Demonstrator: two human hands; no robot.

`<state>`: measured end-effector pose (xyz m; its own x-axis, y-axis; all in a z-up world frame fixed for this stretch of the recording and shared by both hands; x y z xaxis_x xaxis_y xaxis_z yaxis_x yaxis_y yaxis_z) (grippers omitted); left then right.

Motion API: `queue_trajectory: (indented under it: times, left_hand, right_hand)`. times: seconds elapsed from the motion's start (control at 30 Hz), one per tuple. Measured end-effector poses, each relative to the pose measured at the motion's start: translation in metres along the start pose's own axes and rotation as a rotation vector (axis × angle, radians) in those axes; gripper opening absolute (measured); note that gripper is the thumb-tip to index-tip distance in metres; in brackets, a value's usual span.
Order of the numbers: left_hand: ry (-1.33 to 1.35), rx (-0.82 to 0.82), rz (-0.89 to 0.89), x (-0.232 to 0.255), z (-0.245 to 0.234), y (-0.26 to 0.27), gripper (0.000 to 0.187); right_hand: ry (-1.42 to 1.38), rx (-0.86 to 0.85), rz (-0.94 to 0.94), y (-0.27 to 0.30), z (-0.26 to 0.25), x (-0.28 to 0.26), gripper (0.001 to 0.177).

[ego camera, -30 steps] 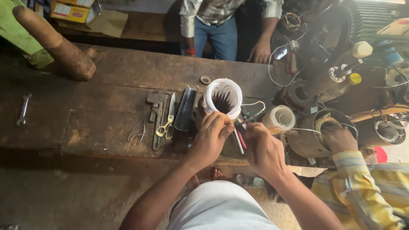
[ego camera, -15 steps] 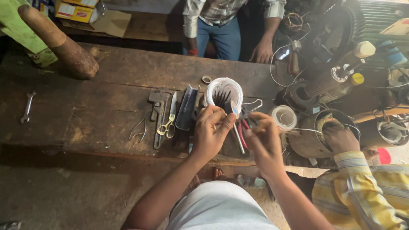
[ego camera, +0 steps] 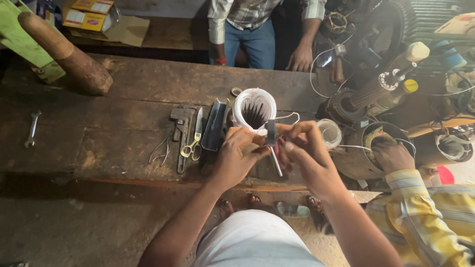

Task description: The person winds white wire around a cylindrical core, using a flat metal strip to press the coils into place. They cut a piece of the strip with scissors and continue winding and pressing the wire.

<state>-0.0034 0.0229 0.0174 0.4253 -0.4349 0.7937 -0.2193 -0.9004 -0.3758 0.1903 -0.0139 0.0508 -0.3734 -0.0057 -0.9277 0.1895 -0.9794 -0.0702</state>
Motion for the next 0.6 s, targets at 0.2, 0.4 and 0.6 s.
queue_trajectory:
  times: [0.2,0.4,0.6]
  left_hand:
    - [0.002,0.186,-0.011,0.003,0.006,-0.004,0.042]
    - [-0.083,0.07,0.06,0.0,0.008,0.0,0.035]
    - [-0.008,0.024,-0.05,-0.001,0.004,0.001,0.032]
  right_hand:
    - [0.112,0.165,-0.218,0.003,-0.002,0.033,0.02]
    - [0.995,0.096,-0.217,-0.015,-0.01,0.042,0.021]
    - [0.529,0.097,-0.102,0.006,-0.005,-0.002,0.02]
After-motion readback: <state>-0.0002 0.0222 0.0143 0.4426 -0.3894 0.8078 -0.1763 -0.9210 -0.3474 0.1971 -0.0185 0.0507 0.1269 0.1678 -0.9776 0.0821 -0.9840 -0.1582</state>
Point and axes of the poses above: each hand's wrist, its own y-axis away from the middle knuckle, its own z-axis out of the palm, x = y × z, the point moved 2 cm from there along -y, towards the middle knuckle, and after that the axes turned 7 degrees about -y, right-handed, at the moved point
